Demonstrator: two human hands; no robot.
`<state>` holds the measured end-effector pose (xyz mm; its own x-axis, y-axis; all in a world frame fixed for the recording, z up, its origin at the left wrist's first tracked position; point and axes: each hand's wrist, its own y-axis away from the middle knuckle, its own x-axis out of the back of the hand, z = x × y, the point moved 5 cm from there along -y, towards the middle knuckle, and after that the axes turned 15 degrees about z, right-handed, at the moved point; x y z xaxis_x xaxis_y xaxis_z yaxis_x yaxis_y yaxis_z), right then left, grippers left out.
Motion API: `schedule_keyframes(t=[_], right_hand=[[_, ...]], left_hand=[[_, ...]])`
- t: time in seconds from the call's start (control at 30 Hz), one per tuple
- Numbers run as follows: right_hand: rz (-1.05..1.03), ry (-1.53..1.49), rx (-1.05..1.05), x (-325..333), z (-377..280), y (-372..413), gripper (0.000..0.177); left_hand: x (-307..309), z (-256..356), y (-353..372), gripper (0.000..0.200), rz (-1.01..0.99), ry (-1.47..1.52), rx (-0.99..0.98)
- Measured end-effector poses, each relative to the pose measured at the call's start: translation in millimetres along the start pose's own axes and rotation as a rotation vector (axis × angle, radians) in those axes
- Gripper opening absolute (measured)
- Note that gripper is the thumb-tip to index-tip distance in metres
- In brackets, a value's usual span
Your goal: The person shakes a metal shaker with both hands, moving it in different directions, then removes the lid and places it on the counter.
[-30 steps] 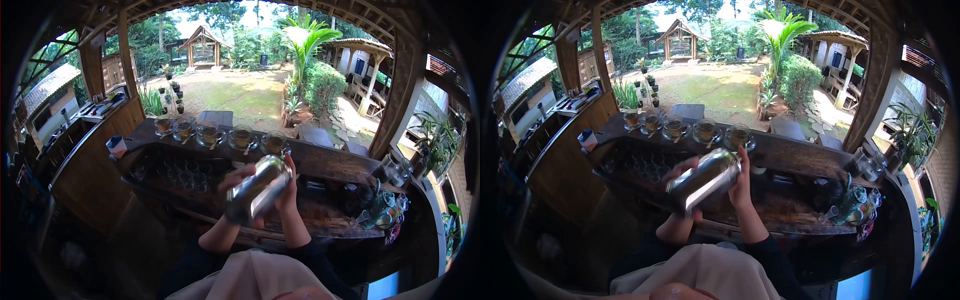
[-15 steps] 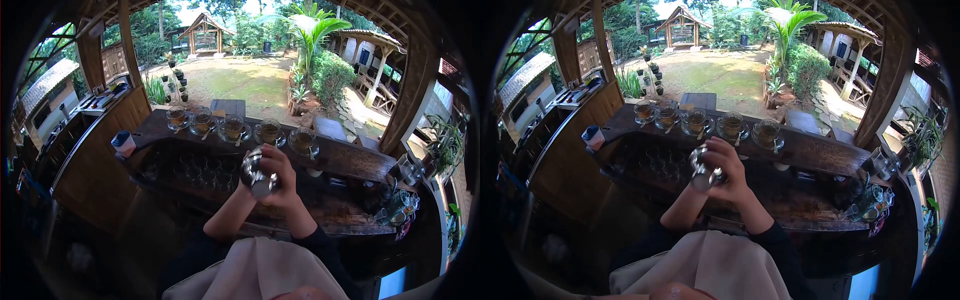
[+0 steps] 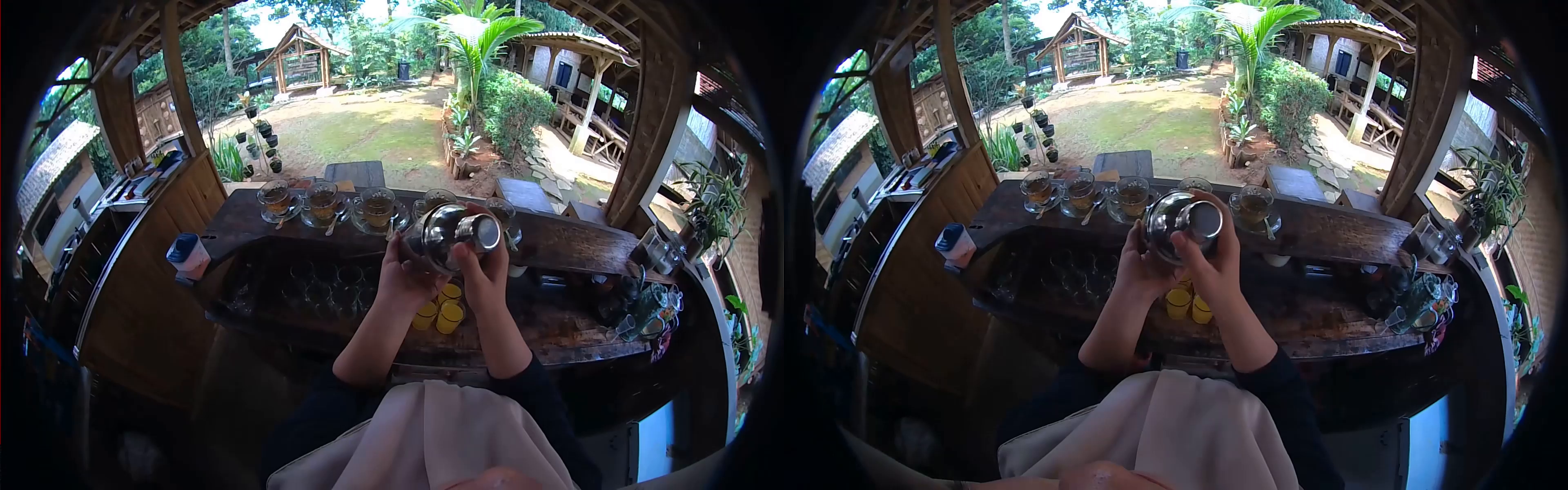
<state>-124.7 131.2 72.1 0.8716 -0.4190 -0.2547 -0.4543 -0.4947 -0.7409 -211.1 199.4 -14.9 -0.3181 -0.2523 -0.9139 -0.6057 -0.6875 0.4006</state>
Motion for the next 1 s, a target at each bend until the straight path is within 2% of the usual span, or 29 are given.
schedule_keyframes(t=[0.03, 0.1, 0.13, 0.17, 0.2, 0.23, 0.27, 0.3, 0.33, 0.37, 0.4, 0.43, 0.47, 0.5, 0.57, 0.6, 0.63, 0.7, 0.73, 0.77, 0.8, 0.83, 0.87, 0.9, 0.93, 0.97, 1.0], right_hand=[[0.061, 0.006, -0.085, 2.2, -0.2, -1.2, 0.065], [-0.170, 0.003, 0.519, -13.5, -63.5, 13.6, 0.053], [-0.294, -0.037, 0.754, -15.3, -84.6, 27.3, 0.050], [-0.417, -0.078, 0.979, -15.7, -96.8, 42.8, 0.046], [-0.418, -0.081, 0.970, -19.5, -91.6, 45.6, 0.046], [-0.373, -0.251, 1.110, -18.8, -88.5, 54.2, 0.047], [-0.321, -0.423, 1.248, -14.7, -85.8, 61.5, 0.047], [-0.337, -0.363, 1.064, -16.9, -80.4, 51.3, 0.050], [-0.352, -0.302, 0.876, -14.0, -73.0, 39.6, 0.053], [-0.406, -0.189, 0.360, -4.7, -19.7, 26.3, 0.058], [-0.185, -0.242, 0.544, -21.7, -25.3, 21.2, 0.061], [-0.109, 0.018, 0.191, -18.2, -0.5, 14.6, 0.065], [-0.054, 0.060, 0.085, -18.0, 4.1, 11.1, 0.066], [0.000, 0.101, -0.019, -17.8, 7.0, 6.9, 0.066], [-0.170, 0.079, 0.390, -21.3, -51.9, 23.1, 0.054], [-0.314, 0.047, 0.576, -25.4, -77.4, 33.1, 0.048], [-0.456, 0.013, 0.751, -27.1, -93.0, 47.6, 0.042], [-0.417, -0.328, 1.195, -28.5, -66.5, 98.7, 0.030], [-0.414, -0.332, 1.189, -32.3, -68.8, 98.3, 0.030], [-0.359, -0.263, 1.134, -38.4, -71.3, 89.2, 0.027], [-0.304, -0.191, 1.076, -43.1, -71.2, 79.1, 0.024], [-0.442, -0.060, 0.903, -44.4, -54.0, 63.3, 0.031], [-0.357, 0.059, 0.710, -49.2, -26.7, 54.5, 0.045], [-0.366, 0.197, 0.451, -51.3, -2.7, 43.1, 0.053], [-0.177, 0.112, 0.073, -49.7, 8.1, 38.3, 0.053], [-0.177, 0.111, 0.076, -46.3, 4.4, 38.3, 0.053], [-0.166, 0.074, 0.205, -40.2, -6.0, 37.5, 0.052]], left_hand=[[1.1, 0.8, 5.1, 0.054, 0.000, -0.001, 0.001], [-24.7, 2.8, 35.8, 0.057, -0.482, -0.037, 0.074], [-28.0, 2.5, 62.7, 0.061, -0.426, -0.064, 0.069], [-29.9, 4.1, 78.6, 0.065, -0.725, -0.022, 0.020], [-41.1, 7.5, 91.1, 0.068, -1.076, -0.030, -0.038], [-47.3, 8.9, 103.2, 0.073, -1.430, -0.042, -0.101], [-42.8, 8.3, 101.2, 0.084, -1.438, 0.030, -0.094], [-32.8, 11.4, 86.9, 0.074, -1.190, -0.073, -0.104], [-22.7, 19.9, 61.0, 0.073, -0.994, -0.060, -0.124], [-12.3, 30.1, 32.9, 0.075, -0.797, -0.046, -0.141], [-4.8, 32.5, 11.7, 0.070, -0.644, 0.008, -0.013], [-0.6, 29.3, -2.6, 0.067, -0.496, 0.058, 0.113], [11.2, 27.6, -12.8, 0.065, -0.076, 0.019, -0.161], [11.6, 25.9, -4.8, 0.065, -0.081, 0.022, -0.162], [-6.9, 18.5, 25.2, 0.063, -0.487, -0.033, 0.058], [-7.6, 17.8, 39.4, 0.065, -0.390, -0.194, -0.022], [-17.8, 13.8, 59.3, 0.072, -0.695, -0.092, 0.067], [-38.1, 1.2, 93.3, 0.077, -1.261, 0.016, 0.169], [-37.7, 2.5, 92.6, 0.074, -1.288, -0.015, 0.107], [-32.3, 9.5, 79.4, 0.074, -1.282, -0.017, 0.105], [-20.3, 18.2, 49.2, 0.070, -1.085, 0.003, 0.145], [-8.3, 20.5, 30.8, 0.066, -0.884, 0.025, 0.183], [-6.9, 1.6, 14.0, 0.060, -0.734, 0.484, -0.073], [2.5, -22.1, -0.9, 0.055, -0.552, 0.926, -0.332], [19.0, -0.6, -20.2, 0.053, -0.375, 0.479, -0.272], [40.6, 22.5, -39.5, 0.051, -0.194, 0.036, -0.205], [31.0, 19.1, -27.8, 0.048, -0.242, 0.007, -0.164]])
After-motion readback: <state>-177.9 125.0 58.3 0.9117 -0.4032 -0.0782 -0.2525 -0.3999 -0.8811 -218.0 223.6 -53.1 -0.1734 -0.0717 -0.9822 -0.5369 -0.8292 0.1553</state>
